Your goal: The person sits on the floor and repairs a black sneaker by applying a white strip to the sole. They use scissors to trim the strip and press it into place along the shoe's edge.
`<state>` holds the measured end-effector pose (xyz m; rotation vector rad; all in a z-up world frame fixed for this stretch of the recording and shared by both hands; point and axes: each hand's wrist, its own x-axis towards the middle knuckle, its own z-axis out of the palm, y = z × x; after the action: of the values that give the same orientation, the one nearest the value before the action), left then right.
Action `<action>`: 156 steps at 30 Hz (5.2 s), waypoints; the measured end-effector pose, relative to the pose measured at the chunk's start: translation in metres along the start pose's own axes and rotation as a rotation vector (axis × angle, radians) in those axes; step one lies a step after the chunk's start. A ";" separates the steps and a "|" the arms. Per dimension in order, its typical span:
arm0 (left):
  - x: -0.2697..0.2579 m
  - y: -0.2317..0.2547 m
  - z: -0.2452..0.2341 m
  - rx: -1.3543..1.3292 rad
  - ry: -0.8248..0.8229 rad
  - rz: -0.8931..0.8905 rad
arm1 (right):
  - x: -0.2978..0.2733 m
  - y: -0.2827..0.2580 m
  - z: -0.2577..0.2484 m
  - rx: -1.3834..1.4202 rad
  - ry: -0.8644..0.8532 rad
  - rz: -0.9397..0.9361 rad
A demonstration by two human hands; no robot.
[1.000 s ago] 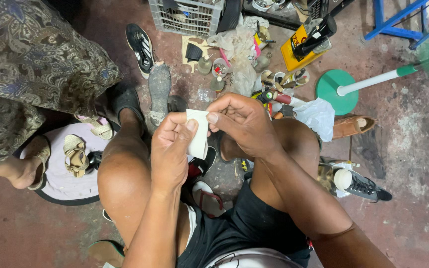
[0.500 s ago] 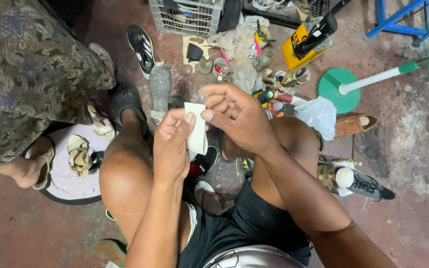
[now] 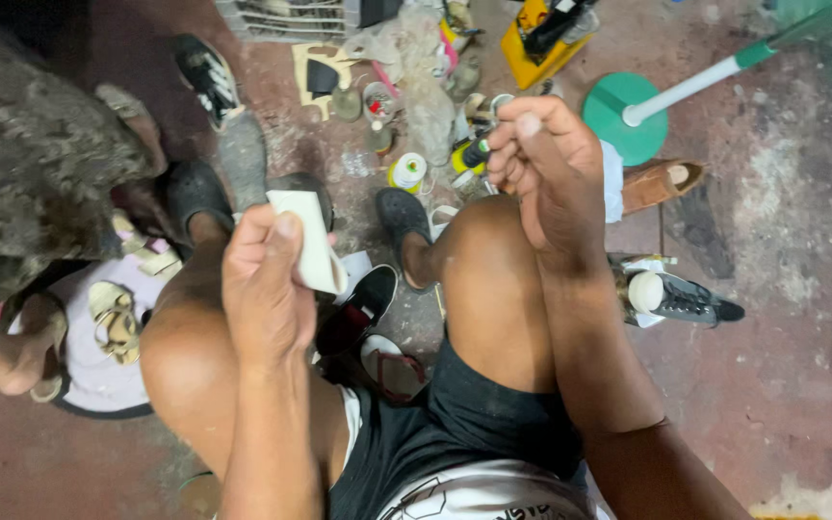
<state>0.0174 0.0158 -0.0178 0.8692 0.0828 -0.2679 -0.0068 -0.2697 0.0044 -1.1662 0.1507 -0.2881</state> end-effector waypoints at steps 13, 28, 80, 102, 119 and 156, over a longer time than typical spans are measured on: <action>0.010 -0.012 -0.002 0.090 0.030 0.064 | -0.033 0.066 -0.100 0.022 -0.043 0.294; 0.011 0.011 -0.242 0.265 0.120 -0.006 | -0.106 0.120 -0.258 -1.230 0.079 0.454; -0.004 -0.015 0.018 0.568 -0.154 -0.087 | -0.207 0.169 -0.214 -0.042 0.210 0.865; -0.036 0.006 0.073 0.924 -0.498 -0.371 | -0.141 -0.024 -0.087 -0.833 -0.687 0.315; -0.033 0.008 0.065 0.855 -0.463 -0.421 | -0.122 -0.033 -0.073 -0.861 -0.797 0.361; -0.032 0.008 0.065 0.931 -0.495 -0.350 | -0.126 -0.031 -0.073 -0.879 -0.762 0.336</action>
<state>-0.0136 -0.0225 0.0358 1.6846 -0.3864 -0.8828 -0.1507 -0.3069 0.0004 -2.0051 -0.2273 0.5920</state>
